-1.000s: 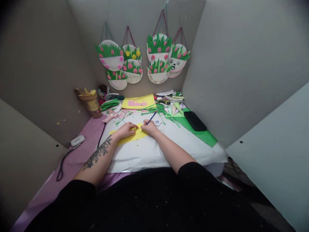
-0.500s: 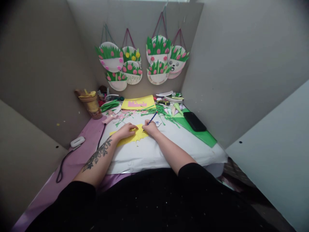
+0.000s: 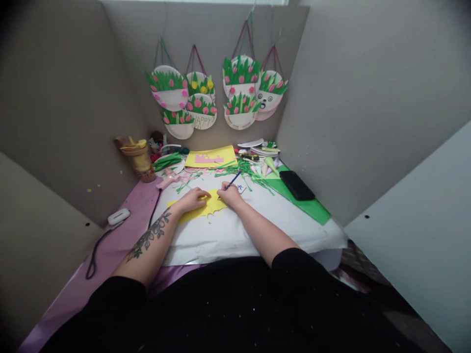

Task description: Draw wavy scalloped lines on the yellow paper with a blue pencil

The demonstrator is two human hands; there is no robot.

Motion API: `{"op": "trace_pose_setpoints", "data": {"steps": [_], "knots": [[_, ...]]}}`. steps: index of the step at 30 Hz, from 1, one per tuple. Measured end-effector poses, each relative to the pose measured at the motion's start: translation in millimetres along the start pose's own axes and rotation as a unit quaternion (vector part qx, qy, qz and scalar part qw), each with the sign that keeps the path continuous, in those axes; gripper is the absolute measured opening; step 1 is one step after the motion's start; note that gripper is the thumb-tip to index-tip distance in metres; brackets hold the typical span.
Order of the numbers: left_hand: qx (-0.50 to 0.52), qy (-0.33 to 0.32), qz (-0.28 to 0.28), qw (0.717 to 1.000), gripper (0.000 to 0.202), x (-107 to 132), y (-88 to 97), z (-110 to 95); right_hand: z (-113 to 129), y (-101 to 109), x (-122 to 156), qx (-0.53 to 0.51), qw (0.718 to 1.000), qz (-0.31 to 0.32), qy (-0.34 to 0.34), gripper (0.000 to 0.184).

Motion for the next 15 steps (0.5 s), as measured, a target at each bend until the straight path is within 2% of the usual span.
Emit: {"op": "trace_pose_setpoints", "data": {"steps": [15], "knots": [[0.003,-0.001,-0.004,1.000,0.039,0.2,-0.7,0.7,-2.9,-1.4,-3.1,0.020,1.000,-0.010,-0.003,0.018]]}}
Point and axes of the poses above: each hand's wrist, its own x-axis away from the middle knuckle, its own y-axis out of the back of the hand, z = x × y, the point moved 5 cm from there along -x, towards the middle knuckle, and after that the axes turned 6 degrees about -y, right-handed, at the moved point
